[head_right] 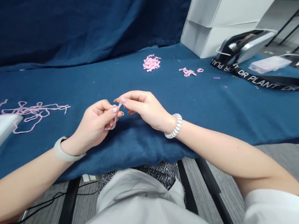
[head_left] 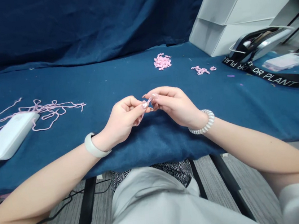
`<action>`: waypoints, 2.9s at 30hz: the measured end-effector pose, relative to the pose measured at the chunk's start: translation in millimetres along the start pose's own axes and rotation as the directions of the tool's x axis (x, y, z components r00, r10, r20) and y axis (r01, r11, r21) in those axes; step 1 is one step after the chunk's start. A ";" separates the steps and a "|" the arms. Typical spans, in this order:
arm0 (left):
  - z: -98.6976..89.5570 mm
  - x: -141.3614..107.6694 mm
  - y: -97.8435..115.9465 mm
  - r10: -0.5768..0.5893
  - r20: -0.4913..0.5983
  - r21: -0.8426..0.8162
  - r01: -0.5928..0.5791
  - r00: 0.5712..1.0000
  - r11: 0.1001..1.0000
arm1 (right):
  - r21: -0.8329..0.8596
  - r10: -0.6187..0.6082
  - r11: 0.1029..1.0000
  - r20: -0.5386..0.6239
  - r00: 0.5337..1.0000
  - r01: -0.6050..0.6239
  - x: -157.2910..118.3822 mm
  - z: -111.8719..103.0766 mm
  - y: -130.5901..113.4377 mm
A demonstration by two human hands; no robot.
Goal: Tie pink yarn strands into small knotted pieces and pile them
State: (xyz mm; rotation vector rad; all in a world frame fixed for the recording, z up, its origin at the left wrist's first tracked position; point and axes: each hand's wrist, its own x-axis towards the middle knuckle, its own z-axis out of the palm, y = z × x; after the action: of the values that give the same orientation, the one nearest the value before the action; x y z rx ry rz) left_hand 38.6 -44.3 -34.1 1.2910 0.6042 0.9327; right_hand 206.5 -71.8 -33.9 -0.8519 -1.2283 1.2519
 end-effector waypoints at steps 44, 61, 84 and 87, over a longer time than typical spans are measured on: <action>2.9 -3.4 6.3 -0.132 0.167 -0.250 0.171 0.977 0.953 | -0.123 -0.321 0.943 -0.083 0.943 0.310 -14.9 21.7 1.4; 2.0 -2.4 2.7 -0.079 0.223 -0.263 0.138 0.972 0.955 | -0.153 -0.389 0.916 -0.118 0.914 0.370 -19.2 28.6 2.3; -6.2 -1.0 3.6 -0.257 0.266 -0.249 0.323 0.929 0.913 | -0.341 -0.354 0.868 0.086 0.931 0.362 -14.9 17.6 -2.2; -5.4 0.3 2.9 -0.241 0.271 -0.241 0.308 0.932 0.920 | -0.359 -0.370 0.858 0.061 0.927 0.367 -15.1 18.0 -1.2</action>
State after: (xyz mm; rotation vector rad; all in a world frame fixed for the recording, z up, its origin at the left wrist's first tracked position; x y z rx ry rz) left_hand 33.6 -41.2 -32.3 1.0107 0.4351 0.5927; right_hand 191.0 -89.4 -32.3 -0.8313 -1.5610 0.7172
